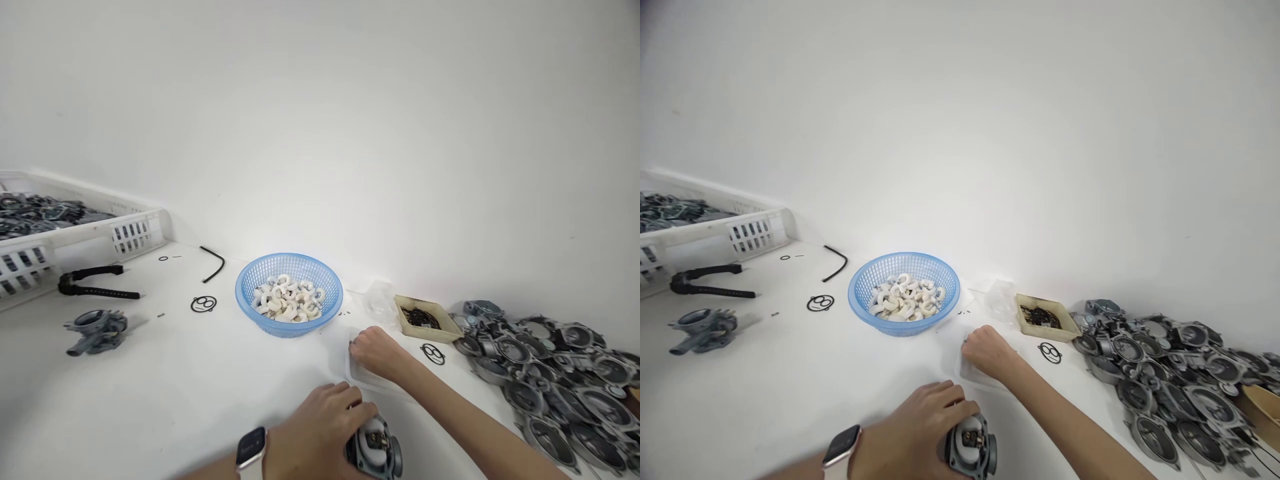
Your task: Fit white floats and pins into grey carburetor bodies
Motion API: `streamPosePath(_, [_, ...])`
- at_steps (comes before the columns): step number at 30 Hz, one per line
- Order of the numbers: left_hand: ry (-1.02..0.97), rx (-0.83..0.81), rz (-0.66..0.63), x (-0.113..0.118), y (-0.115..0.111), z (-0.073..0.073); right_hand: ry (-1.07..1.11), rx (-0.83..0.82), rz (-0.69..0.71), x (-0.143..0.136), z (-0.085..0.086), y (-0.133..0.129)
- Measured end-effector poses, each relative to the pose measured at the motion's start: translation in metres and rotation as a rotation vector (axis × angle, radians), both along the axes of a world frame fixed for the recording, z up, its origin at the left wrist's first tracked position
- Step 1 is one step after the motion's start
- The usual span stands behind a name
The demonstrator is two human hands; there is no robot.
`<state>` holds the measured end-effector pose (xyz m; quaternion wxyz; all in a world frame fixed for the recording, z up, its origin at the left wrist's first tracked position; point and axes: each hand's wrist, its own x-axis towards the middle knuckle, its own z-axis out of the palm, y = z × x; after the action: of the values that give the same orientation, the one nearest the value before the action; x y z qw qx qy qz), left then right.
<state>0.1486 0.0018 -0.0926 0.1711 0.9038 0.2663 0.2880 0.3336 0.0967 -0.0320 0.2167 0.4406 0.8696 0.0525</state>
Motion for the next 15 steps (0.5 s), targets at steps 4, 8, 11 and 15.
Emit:
streamPosePath(4, [0.010,0.004,0.006,0.000,0.000,-0.002,0.122,-0.028,-0.020,0.003,0.001,0.002])
streamPosePath(8, [-0.075,0.021,0.033,-0.003,0.000,0.008,0.400,-0.026,-0.103,0.012,0.011,-0.005])
streamPosePath(11, [-0.229,0.030,0.136,-0.007,0.002,0.022,0.703,-0.065,-0.199,0.019,0.024,-0.026])
streamPosePath(15, [-0.409,0.146,0.233,-0.011,0.004,0.037,1.091,-0.288,-0.361,0.018,0.034,-0.068])
